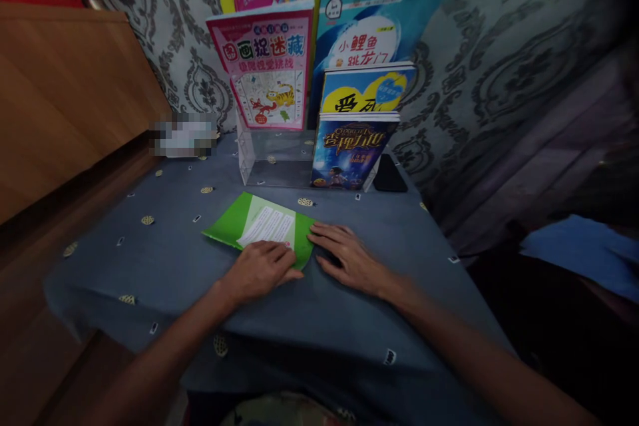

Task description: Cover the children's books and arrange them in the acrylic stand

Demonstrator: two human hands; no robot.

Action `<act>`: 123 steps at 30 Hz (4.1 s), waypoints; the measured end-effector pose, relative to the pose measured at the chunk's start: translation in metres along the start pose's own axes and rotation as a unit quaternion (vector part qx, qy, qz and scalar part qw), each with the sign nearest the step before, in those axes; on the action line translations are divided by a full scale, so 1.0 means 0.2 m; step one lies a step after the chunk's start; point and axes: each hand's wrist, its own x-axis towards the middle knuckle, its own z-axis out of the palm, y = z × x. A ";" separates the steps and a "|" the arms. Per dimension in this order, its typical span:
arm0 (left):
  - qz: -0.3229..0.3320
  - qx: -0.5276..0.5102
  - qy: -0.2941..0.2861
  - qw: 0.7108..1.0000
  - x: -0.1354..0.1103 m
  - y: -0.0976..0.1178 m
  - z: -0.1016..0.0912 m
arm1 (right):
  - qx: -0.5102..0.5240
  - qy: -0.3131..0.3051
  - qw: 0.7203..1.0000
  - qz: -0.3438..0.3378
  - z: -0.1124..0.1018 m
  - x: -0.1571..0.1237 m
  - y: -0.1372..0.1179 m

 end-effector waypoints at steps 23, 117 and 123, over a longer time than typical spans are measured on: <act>-0.011 0.072 0.076 0.994 0.10 0.04 -0.04 | 0.045 0.042 0.997 -0.045 0.02 0.04 -0.08; -0.473 -0.607 0.287 0.570 0.08 -0.22 -0.14 | 0.521 0.080 0.804 0.275 -0.07 0.14 -0.21; -0.524 -0.602 0.152 0.583 -0.05 -0.24 0.01 | 0.578 0.021 0.739 0.346 -0.03 0.06 -0.19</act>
